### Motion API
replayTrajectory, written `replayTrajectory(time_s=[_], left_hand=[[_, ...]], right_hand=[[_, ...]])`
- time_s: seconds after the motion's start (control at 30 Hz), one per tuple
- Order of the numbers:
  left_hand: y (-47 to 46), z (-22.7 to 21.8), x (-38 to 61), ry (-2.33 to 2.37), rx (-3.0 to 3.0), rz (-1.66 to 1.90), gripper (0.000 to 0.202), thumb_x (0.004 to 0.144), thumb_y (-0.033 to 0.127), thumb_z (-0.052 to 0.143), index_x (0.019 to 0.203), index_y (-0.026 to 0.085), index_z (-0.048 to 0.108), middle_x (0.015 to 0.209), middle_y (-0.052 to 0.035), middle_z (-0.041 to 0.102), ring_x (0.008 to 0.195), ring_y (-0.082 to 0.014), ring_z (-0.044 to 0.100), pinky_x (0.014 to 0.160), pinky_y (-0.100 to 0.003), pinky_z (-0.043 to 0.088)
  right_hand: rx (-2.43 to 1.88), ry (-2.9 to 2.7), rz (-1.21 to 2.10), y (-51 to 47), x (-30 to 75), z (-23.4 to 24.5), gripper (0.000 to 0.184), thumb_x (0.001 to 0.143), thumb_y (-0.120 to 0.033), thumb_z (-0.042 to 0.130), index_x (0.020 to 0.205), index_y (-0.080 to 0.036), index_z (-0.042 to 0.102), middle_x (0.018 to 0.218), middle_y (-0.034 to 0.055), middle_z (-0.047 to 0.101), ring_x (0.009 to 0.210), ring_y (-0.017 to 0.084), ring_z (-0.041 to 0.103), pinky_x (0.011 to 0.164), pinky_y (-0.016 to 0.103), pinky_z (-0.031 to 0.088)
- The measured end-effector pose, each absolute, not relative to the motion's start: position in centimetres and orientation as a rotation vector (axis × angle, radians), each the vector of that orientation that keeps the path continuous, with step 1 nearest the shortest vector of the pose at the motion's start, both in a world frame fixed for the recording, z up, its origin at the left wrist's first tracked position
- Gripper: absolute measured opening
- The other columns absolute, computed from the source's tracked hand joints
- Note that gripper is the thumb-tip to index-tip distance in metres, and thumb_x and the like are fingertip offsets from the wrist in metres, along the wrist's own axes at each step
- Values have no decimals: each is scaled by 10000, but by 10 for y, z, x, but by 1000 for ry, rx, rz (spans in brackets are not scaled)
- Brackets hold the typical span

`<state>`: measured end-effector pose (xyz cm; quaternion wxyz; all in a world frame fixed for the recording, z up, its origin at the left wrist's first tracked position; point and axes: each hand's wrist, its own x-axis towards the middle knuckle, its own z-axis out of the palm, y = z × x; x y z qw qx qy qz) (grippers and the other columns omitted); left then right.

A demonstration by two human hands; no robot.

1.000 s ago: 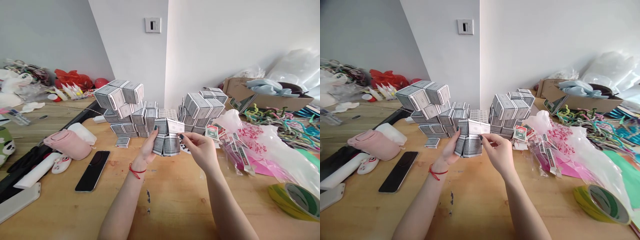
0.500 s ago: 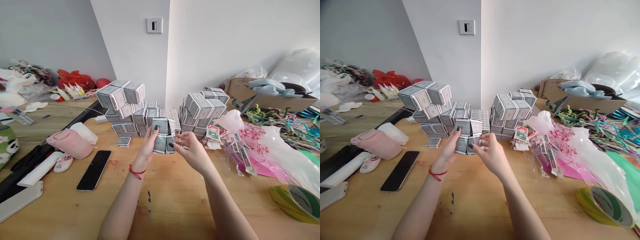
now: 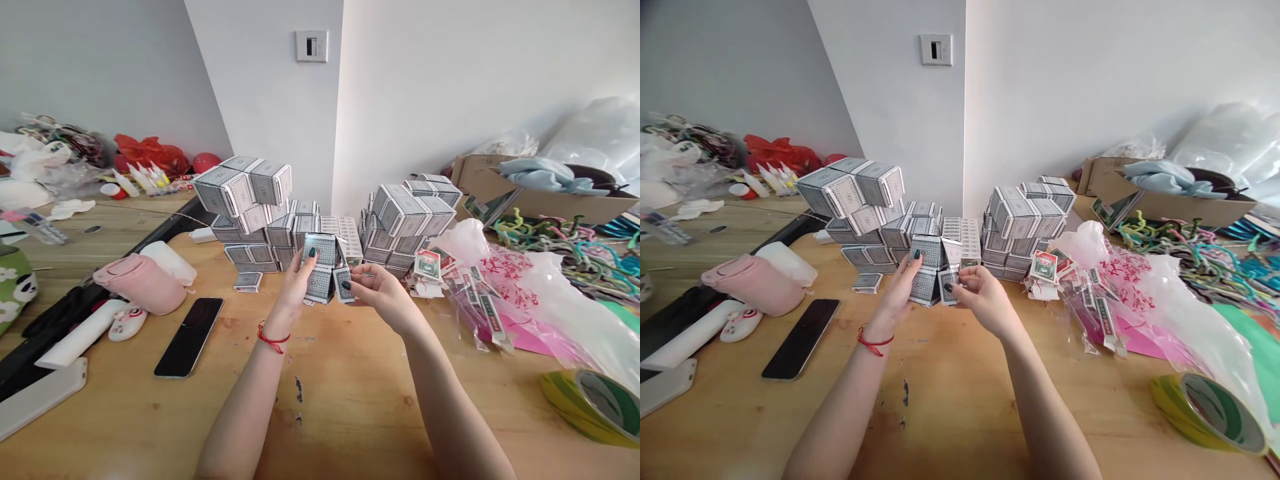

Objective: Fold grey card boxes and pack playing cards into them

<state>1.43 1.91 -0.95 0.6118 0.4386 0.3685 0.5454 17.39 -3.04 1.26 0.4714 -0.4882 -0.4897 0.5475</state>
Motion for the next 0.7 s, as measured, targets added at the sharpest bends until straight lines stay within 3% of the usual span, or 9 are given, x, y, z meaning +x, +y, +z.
replayTrajectory(time_s=[0.37, 0.7], left_hand=[[21, -14, 19, 844, 926, 1254, 399, 729, 436, 595, 1058, 211, 574, 1002, -42, 646, 875, -195, 611, 708, -272, 486], [23, -20, 24, 818, 922, 1297, 391, 746, 433, 578, 1066, 209, 570, 1008, -41, 642, 918, -190, 596, 744, -269, 473]], right_hand=[[-1241, -1211, 1408, -28, 175, 5, 453, 732, -311, 616, 1145, -201, 466, 1142, 99, 596, 918, 187, 623, 678, 307, 555], [-1179, -1302, 1395, -26, 177, 2, 463, 779, -282, 563, 1225, -225, 451, 1136, 68, 610, 969, 189, 607, 701, 293, 540]])
